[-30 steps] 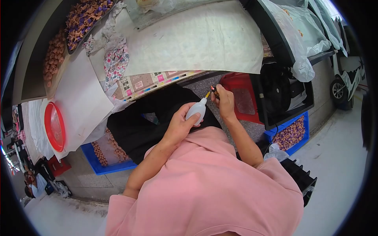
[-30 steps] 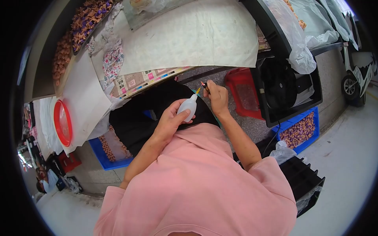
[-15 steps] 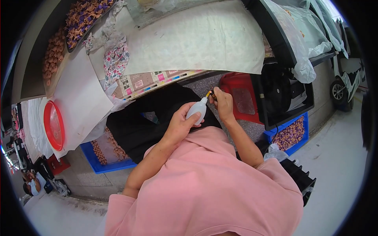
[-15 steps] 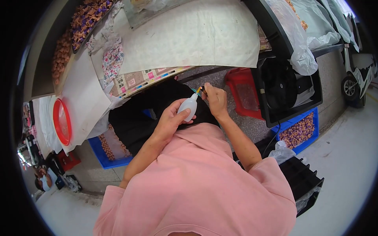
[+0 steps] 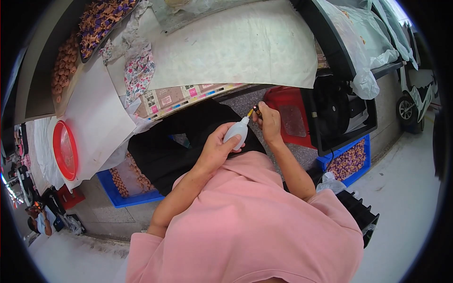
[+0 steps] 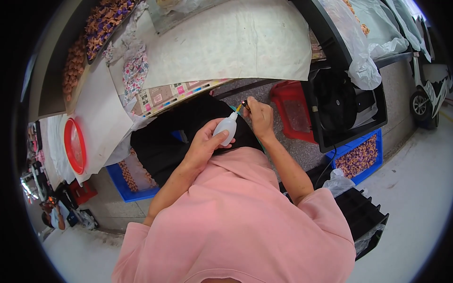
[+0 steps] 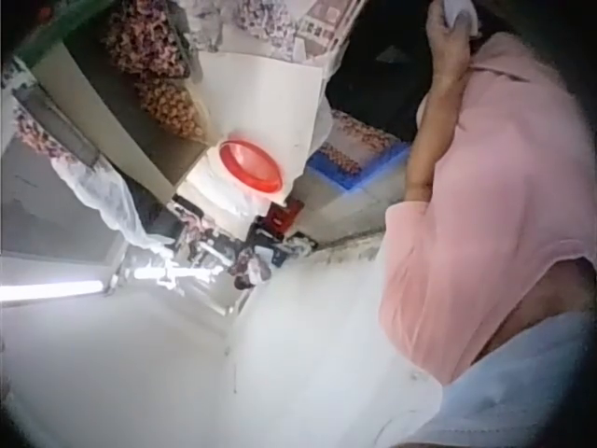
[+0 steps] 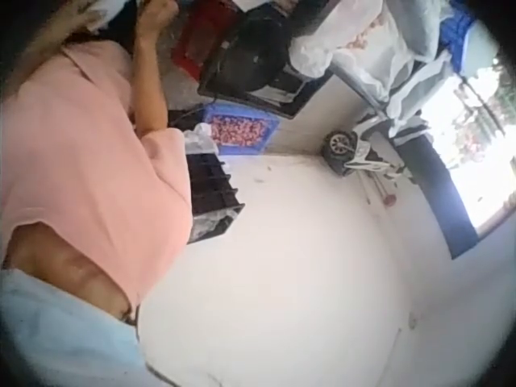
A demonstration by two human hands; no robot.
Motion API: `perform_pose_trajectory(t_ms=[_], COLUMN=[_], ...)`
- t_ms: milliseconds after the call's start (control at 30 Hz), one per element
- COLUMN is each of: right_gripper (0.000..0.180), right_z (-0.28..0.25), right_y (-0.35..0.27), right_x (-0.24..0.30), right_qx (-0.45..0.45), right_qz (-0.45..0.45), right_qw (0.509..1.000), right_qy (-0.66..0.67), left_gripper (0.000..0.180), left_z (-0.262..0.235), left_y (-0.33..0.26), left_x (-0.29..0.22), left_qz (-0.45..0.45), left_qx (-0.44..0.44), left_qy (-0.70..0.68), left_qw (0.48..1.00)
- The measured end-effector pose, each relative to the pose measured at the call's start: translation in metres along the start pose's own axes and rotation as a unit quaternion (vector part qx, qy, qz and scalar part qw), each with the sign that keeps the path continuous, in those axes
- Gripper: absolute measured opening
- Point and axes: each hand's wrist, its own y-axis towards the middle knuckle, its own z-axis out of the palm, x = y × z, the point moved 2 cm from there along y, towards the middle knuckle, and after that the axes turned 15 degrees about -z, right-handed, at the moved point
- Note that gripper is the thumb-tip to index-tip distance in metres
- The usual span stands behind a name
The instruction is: The person is assembling small doll heads by applying a liquid from a bottle and attaching components.
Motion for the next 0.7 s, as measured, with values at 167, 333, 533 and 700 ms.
perform_pose_trajectory(t_ms=[167, 333, 533, 700], right_gripper=[0.053, 0.056, 0.056, 0.055], right_z=[-0.002, -0.005, -0.006, -0.009], right_y=[0.000, 0.002, 0.001, 0.004], right_x=[-0.004, -0.011, -0.013, -0.011], right_qx=[-0.007, 0.002, 0.003, 0.001], right_qz=[0.012, 0.024, 0.023, 0.013], right_qw=[1.000, 1.000, 1.000, 1.000], right_qy=[0.027, 0.006, 0.004, 0.019], left_gripper=[0.041, 0.042, 0.042, 0.043], left_z=[0.000, 0.001, 0.001, 0.004], left_y=[0.002, 0.001, 0.003, 0.010], left_x=[0.002, 0.001, 0.001, 0.003], left_qz=[0.001, 0.002, -0.002, 0.001], left_qx=[0.001, 0.001, -0.006, -0.002], left_qy=[0.000, 0.003, 0.000, -0.010], left_qw=[1.000, 1.000, 1.000, 1.000])
